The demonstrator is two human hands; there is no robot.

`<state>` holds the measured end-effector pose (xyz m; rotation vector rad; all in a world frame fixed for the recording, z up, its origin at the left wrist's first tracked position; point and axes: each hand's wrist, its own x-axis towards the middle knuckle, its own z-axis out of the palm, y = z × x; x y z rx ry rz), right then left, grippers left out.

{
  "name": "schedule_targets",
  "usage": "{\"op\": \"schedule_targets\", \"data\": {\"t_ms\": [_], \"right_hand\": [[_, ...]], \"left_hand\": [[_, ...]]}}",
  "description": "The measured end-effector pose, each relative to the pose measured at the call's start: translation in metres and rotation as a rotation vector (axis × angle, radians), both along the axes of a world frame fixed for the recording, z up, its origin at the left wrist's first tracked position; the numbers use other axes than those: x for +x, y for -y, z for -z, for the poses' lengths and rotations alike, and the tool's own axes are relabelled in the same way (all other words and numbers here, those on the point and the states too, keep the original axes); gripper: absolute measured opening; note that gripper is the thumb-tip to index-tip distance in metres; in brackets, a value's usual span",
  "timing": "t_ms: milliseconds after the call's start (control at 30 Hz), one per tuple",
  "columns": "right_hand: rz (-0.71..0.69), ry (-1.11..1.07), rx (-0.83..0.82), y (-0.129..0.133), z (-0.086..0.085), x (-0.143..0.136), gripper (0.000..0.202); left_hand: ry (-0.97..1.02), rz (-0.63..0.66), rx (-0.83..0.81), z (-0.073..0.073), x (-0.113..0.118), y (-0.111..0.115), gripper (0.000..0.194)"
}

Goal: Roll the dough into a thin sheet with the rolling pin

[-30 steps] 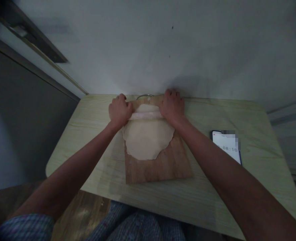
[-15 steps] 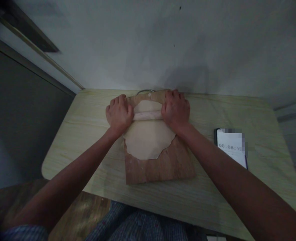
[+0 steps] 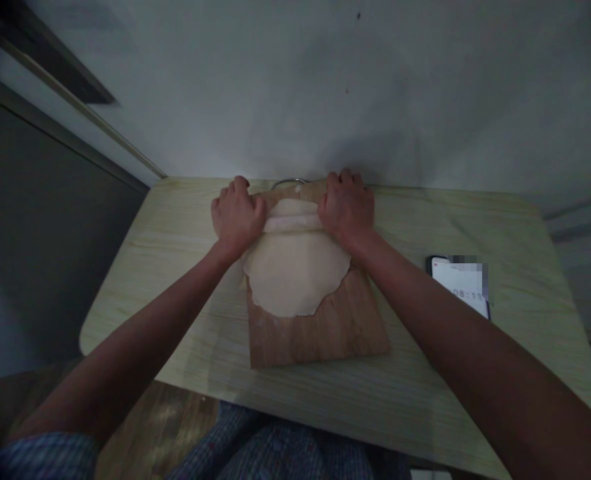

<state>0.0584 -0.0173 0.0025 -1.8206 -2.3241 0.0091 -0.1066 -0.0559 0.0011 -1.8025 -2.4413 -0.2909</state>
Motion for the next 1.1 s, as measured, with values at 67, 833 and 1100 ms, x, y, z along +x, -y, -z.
{"op": "schedule_targets", "data": {"t_ms": [67, 833, 1100], "right_hand": [[0.0, -0.016, -0.016, -0.005, 0.0, -0.001, 0.035], [-0.019, -0.033, 0.099, 0.034, 0.013, 0.008, 0.043], [-0.033, 0.011, 0.108, 0.0, 0.007, -0.001, 0.033]], "left_hand": [[0.01, 0.005, 0.0, 0.001, -0.002, -0.006, 0.036], [0.031, 0.135, 0.135, 0.012, 0.004, 0.036, 0.042], [0.06, 0.109, 0.097, 0.007, -0.001, -0.001, 0.042]]}}
